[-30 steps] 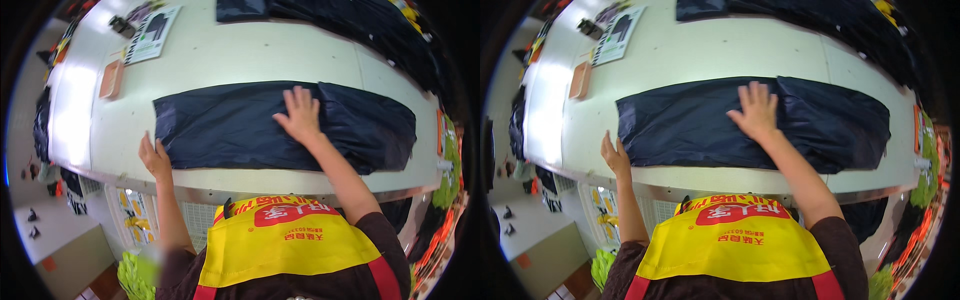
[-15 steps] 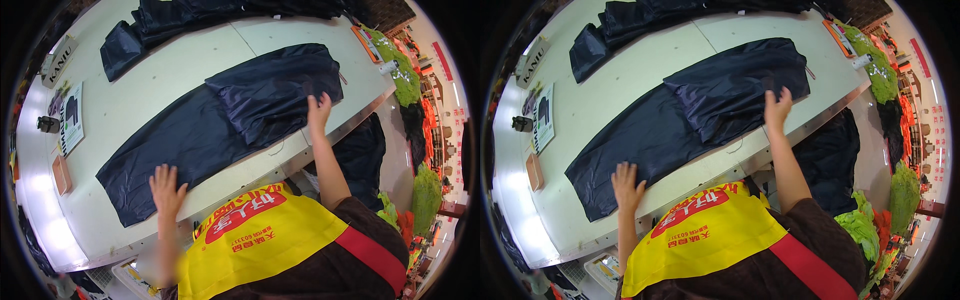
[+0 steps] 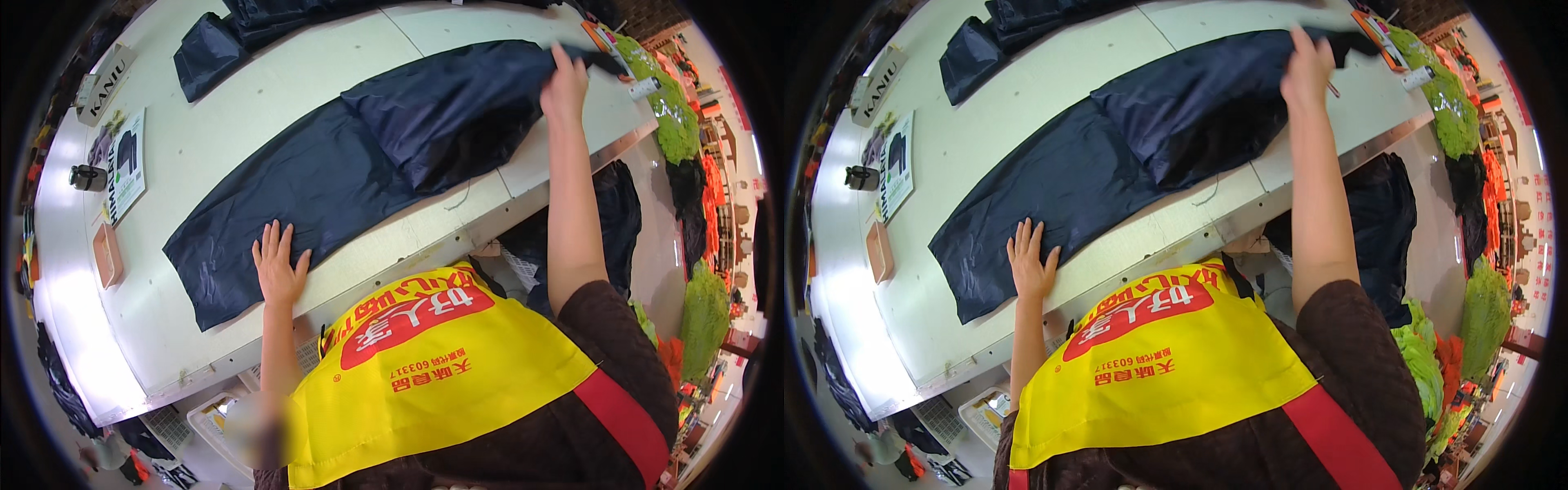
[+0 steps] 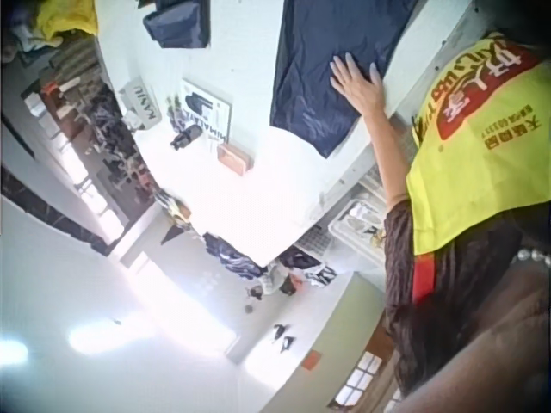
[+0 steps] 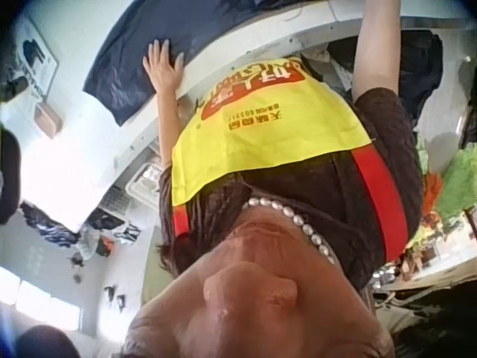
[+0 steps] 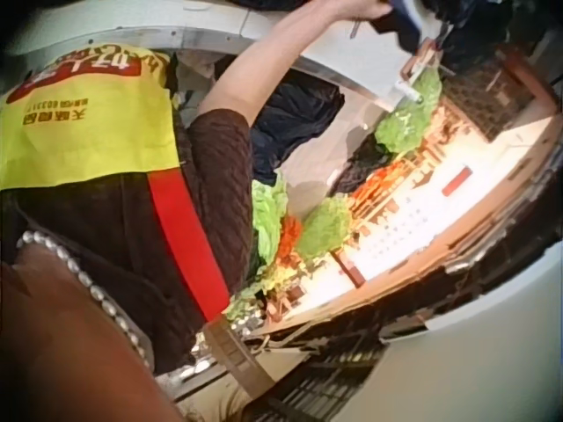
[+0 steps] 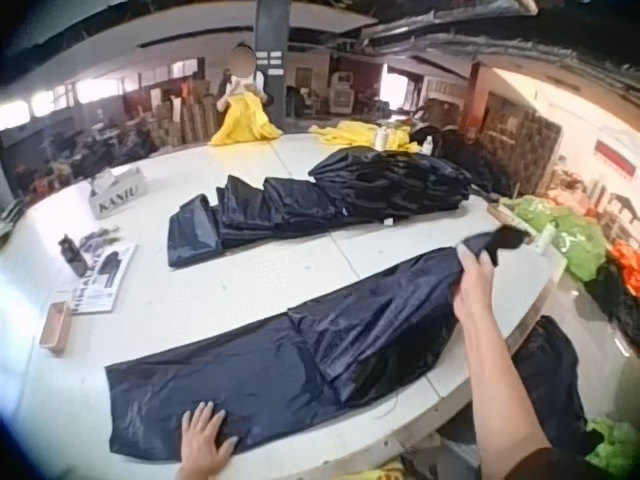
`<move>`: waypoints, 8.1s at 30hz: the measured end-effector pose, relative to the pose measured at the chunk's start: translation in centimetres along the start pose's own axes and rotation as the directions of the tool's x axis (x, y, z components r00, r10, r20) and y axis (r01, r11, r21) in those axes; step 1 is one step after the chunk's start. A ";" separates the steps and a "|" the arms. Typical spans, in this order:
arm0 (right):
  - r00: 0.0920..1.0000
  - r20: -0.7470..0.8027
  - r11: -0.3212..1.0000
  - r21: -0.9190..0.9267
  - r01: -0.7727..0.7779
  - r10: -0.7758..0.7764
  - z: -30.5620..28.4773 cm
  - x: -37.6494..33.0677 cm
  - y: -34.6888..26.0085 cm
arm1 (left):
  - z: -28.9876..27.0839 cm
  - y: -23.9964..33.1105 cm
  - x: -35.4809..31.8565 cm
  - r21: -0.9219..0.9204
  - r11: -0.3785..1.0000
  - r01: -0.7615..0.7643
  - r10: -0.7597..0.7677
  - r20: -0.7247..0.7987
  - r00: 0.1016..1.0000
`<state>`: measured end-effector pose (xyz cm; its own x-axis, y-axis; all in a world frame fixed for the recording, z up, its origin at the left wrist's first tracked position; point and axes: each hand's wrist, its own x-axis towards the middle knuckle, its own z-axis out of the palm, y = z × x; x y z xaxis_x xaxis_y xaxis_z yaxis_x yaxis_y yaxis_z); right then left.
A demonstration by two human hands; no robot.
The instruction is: The person repeatedly unfolds dark garments on a white table, smooths them, and folds them into compact rectangles. The person stacks the folded items on the table and continues the process with additional garments from a nearby pile.
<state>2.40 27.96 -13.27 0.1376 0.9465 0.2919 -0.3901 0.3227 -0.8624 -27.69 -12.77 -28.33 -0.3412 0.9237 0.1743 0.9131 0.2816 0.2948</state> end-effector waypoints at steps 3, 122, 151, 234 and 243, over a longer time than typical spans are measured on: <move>0.900 0.435 0.998 0.062 0.000 -0.027 12.7 -8.8 -7.1 | 0.8 -1.1 -0.4 -0.214 0.975 0.055 -0.075 -0.088 0.993; 0.853 0.520 -0.240 -0.823 0.516 0.049 -29.5 16.7 8.8 | 5.2 14.2 -9.1 -0.786 0.219 0.578 -0.951 -0.040 0.306; 0.517 0.766 0.043 -0.574 0.818 0.381 -19.2 8.8 13.0 | 1.6 -13.5 -2.7 -0.961 -0.047 0.273 -0.988 0.005 -0.153; 0.198 0.887 0.501 -0.406 0.764 0.418 1.5 -16.7 13.2 | -6.4 -11.7 3.5 -0.978 -0.096 -0.185 -0.962 0.044 0.269; -0.173 0.929 0.622 -0.075 0.779 0.328 3.5 -22.0 11.1 | -16.0 16.7 20.2 -0.856 0.479 -0.195 -0.633 -0.491 0.599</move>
<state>-8.13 10.76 -27.77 -0.9973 -0.0535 0.0502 -0.0674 0.9381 -0.3398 -22.87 6.39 -4.82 -0.8916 0.2478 0.3789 0.3131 -0.2672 0.9114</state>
